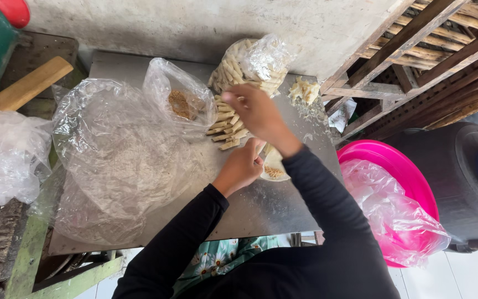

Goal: The person places snack filling onto a wrapper, rolls the wrapper into a cylinder, and repeats this action with multiple snacks before collecting them into a bag.

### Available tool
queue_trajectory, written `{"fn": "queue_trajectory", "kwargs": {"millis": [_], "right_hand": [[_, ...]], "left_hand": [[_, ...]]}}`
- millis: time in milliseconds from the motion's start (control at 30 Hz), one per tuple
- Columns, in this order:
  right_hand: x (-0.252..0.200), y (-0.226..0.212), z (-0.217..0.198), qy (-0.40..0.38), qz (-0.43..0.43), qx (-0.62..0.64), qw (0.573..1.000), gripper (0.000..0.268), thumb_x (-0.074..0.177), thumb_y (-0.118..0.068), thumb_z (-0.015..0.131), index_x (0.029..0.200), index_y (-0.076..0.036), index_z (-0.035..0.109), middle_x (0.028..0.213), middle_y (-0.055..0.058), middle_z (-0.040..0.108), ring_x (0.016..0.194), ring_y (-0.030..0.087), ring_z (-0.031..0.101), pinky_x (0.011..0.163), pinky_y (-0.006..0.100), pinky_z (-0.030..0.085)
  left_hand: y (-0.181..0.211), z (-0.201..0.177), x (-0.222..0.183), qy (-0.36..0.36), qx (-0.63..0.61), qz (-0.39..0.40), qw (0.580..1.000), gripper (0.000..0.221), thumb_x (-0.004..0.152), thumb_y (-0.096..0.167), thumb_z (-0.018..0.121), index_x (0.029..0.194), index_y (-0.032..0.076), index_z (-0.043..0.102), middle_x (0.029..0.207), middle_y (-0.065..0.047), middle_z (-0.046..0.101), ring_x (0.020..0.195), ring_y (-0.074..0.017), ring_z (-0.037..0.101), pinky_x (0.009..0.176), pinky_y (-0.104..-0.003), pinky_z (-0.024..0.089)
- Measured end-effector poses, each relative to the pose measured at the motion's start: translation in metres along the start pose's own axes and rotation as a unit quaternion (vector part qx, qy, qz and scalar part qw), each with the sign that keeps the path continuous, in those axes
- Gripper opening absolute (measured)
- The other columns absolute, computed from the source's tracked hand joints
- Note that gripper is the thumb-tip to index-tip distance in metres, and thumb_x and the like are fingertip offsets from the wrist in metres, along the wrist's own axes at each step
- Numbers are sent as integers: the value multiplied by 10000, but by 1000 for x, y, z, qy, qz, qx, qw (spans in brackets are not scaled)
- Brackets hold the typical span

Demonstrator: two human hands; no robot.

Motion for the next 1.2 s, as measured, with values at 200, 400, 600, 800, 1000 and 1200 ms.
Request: {"fn": "queue_trajectory", "kwargs": {"millis": [200,400,600,800,1000,1200], "right_hand": [[-116,39,-77,135,31,-25,990,188,1013,-178,676,1063,-6,733,869,114,710,745,167,616,668,324,487],[-202,85,-54,170,132,-97,972,122,913,-139,720,975,-38,749,905,124,717,726,245,673,659,352,519],[-223,81,-29,207,123,-159,958,144,841,-101,753,974,-44,758,927,118,693,795,288,674,717,390,528],[-220,83,-25,221,153,-87,959,119,885,-103,726,965,-17,736,930,137,691,771,263,690,701,349,547],[-217,78,-20,227,171,-15,959,145,932,-116,702,1024,-13,748,912,135,743,758,214,705,675,321,528],[-208,65,-11,210,148,-16,966,140,925,-87,687,1032,-16,745,949,123,748,764,229,710,675,326,534]], "left_hand": [[3,4,-4,37,35,23,998,661,785,124,795,1358,21,481,861,-112,744,815,-300,730,718,-401,551],[7,14,-6,65,78,13,995,679,796,141,818,1362,68,451,887,-109,742,820,-325,726,693,-428,542],[13,16,-8,86,120,47,988,685,802,114,809,1376,81,436,898,-96,749,849,-332,723,695,-440,544],[14,18,-10,89,141,42,985,693,814,113,804,1395,81,427,915,-95,722,846,-321,717,688,-428,548],[16,19,-10,83,146,33,985,693,826,112,792,1405,64,414,944,-102,709,858,-287,725,690,-404,565],[15,19,-9,82,144,20,986,686,836,109,785,1410,63,412,967,-109,705,862,-285,727,695,-401,565]]}}
Point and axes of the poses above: each hand's wrist, its own x-axis towards the middle knuckle, its own z-axis out of the palm, y = z × x, the point moved 8 cm from there along x, towards the middle knuckle
